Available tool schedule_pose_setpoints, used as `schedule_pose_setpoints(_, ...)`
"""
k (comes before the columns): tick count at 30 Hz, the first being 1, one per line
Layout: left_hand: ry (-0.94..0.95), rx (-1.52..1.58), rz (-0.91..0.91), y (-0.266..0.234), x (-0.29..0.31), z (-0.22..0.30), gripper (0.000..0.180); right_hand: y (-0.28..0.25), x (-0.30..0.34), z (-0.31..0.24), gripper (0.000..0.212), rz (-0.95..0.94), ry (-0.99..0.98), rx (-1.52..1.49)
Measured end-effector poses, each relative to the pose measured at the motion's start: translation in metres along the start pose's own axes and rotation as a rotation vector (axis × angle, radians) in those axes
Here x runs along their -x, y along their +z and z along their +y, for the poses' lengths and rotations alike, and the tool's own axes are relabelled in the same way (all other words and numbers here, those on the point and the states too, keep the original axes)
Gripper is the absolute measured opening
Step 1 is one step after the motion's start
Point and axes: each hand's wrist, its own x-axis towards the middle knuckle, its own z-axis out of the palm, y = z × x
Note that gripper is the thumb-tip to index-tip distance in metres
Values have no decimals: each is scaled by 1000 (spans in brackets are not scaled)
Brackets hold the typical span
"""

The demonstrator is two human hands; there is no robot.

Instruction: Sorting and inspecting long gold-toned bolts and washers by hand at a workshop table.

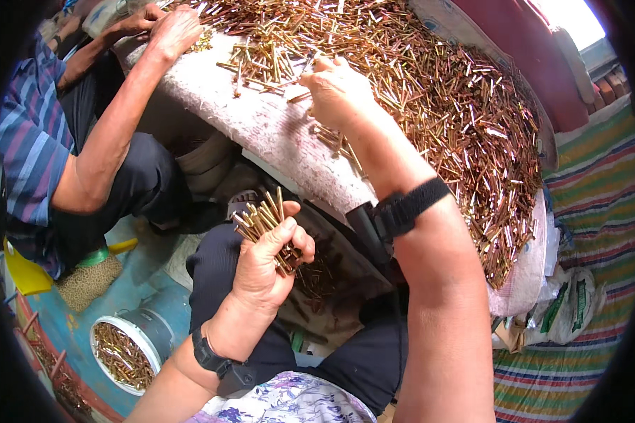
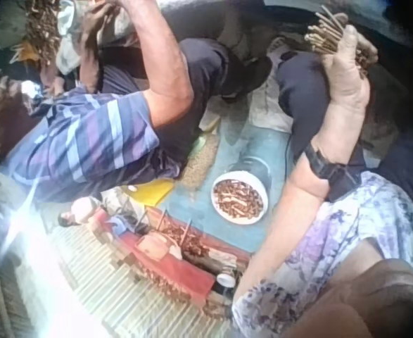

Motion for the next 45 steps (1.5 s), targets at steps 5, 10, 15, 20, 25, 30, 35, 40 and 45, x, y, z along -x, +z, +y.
schedule_pose_setpoints(5, -43, 29, -33, 0, 0, 2, 18, 13, -29, 16, 36, -237, -170, -3)
schedule_pose_setpoints(10, -63, 53, -18, -3, 0, 3, 15, 16, -31, 25, 21, -194, -323, -25)
schedule_pose_setpoints(15, -27, 23, 4, 1, -4, 2, 17, 16, -23, 31, 13, 77, -334, -50)
schedule_pose_setpoints(20, 3, -7, 33, 1, -5, 0, 21, -43, 28, -4, 12, 47, -32, -490)
schedule_pose_setpoints(25, -114, 71, -76, 12, -2, -10, 33, -54, 115, -17, 10, -335, -83, -863)
schedule_pose_setpoints(30, -191, 103, -161, -2, -3, -40, 42, -48, 169, -38, 13, -329, 323, -1230)
schedule_pose_setpoints(35, -261, -3, -152, 6, -4, -62, 33, -31, 225, -21, 17, 22, 461, -1434)
schedule_pose_setpoints(40, -275, -196, -208, 10, -6, -83, 17, -24, 271, -22, 18, 339, 655, -1569)
schedule_pose_setpoints(45, -417, -266, -154, 18, 5, -107, 14, -3, 291, -42, 11, 534, 807, -1325)
